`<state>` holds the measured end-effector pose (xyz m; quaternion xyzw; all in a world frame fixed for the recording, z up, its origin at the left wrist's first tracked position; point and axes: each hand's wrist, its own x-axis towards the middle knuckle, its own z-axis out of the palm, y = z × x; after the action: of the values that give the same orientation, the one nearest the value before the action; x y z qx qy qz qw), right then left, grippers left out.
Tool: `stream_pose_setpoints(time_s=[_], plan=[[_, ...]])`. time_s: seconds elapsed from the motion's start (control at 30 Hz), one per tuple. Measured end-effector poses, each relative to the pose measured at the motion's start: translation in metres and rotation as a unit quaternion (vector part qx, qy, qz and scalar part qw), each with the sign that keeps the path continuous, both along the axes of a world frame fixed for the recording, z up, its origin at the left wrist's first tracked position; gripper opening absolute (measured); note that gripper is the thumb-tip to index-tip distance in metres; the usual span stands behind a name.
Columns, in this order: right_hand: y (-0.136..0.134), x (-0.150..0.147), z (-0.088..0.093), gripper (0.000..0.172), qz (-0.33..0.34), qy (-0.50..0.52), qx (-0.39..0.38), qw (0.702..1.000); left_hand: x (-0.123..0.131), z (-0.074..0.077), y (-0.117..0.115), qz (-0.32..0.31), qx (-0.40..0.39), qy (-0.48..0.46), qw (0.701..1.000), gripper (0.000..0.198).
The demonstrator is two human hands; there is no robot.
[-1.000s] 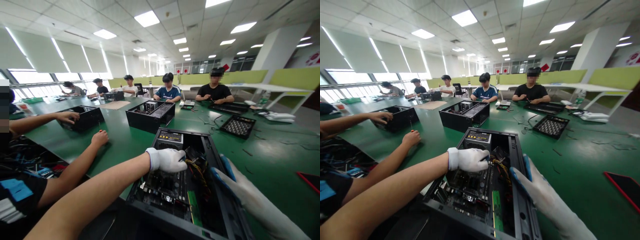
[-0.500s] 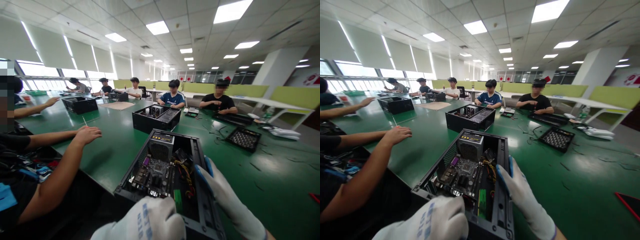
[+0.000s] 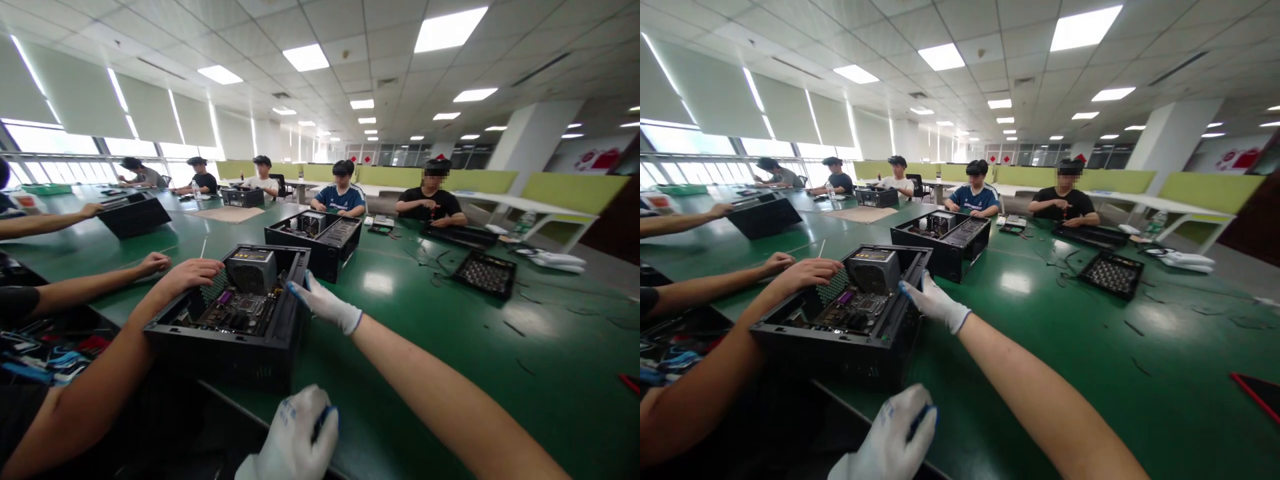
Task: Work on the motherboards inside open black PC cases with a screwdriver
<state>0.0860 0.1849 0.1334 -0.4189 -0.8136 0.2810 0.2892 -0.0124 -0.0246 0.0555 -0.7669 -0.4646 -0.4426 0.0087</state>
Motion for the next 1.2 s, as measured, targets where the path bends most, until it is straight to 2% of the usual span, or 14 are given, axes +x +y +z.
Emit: stream_pose_setpoints(time_s=[0.07, 0.17, 0.23, 0.37, 0.43, 0.5, 0.6, 0.77, 0.9, 1.07, 1.2], plan=[[0.016, 0.002, 0.009, 0.083, 0.012, -0.058, 0.013, 0.998, 0.007, -0.025, 0.006, 0.01, -0.008, -0.011, 1.0, 0.028], [0.045, 0.014, 0.022, 0.086, -0.014, -0.151, 0.066, 0.986, 0.004, -0.042, 0.023, 0.029, -0.049, -0.026, 0.998, 0.025], [0.069, 0.023, 0.028, 0.087, -0.052, -0.207, 0.1, 0.972, 0.001, -0.046, 0.03, 0.033, -0.069, -0.036, 0.996, 0.023], [0.123, 0.041, 0.037, 0.056, -0.125, -0.298, 0.14, 0.936, 0.003, -0.045, 0.029, 0.037, -0.103, -0.047, 0.993, 0.02], [0.145, 0.048, 0.04, 0.047, -0.149, -0.331, 0.151, 0.919, 0.004, -0.046, 0.028, 0.045, -0.107, -0.045, 0.992, 0.02], [0.16, 0.052, 0.04, 0.045, -0.165, -0.358, 0.157, 0.906, 0.005, -0.05, 0.028, 0.051, -0.093, -0.039, 0.994, 0.017], [0.17, 0.051, 0.037, 0.042, -0.183, -0.383, 0.168, 0.89, 0.006, -0.056, 0.03, 0.058, -0.06, -0.033, 0.996, 0.013], [0.158, 0.048, 0.035, 0.042, -0.195, -0.395, 0.199, 0.875, 0.008, -0.052, 0.031, 0.067, -0.053, -0.038, 0.996, 0.015], [0.131, 0.05, 0.038, 0.042, -0.186, -0.399, 0.221, 0.87, 0.008, -0.045, 0.03, 0.064, -0.068, -0.039, 0.995, 0.018], [0.073, 0.063, 0.034, 0.048, -0.162, -0.394, 0.261, 0.866, 0.006, -0.049, 0.03, 0.051, -0.053, -0.044, 0.996, 0.016], [0.011, 0.093, 0.03, 0.052, -0.128, -0.387, 0.287, 0.867, 0.006, -0.053, 0.028, 0.049, -0.06, -0.056, 0.995, 0.017]])
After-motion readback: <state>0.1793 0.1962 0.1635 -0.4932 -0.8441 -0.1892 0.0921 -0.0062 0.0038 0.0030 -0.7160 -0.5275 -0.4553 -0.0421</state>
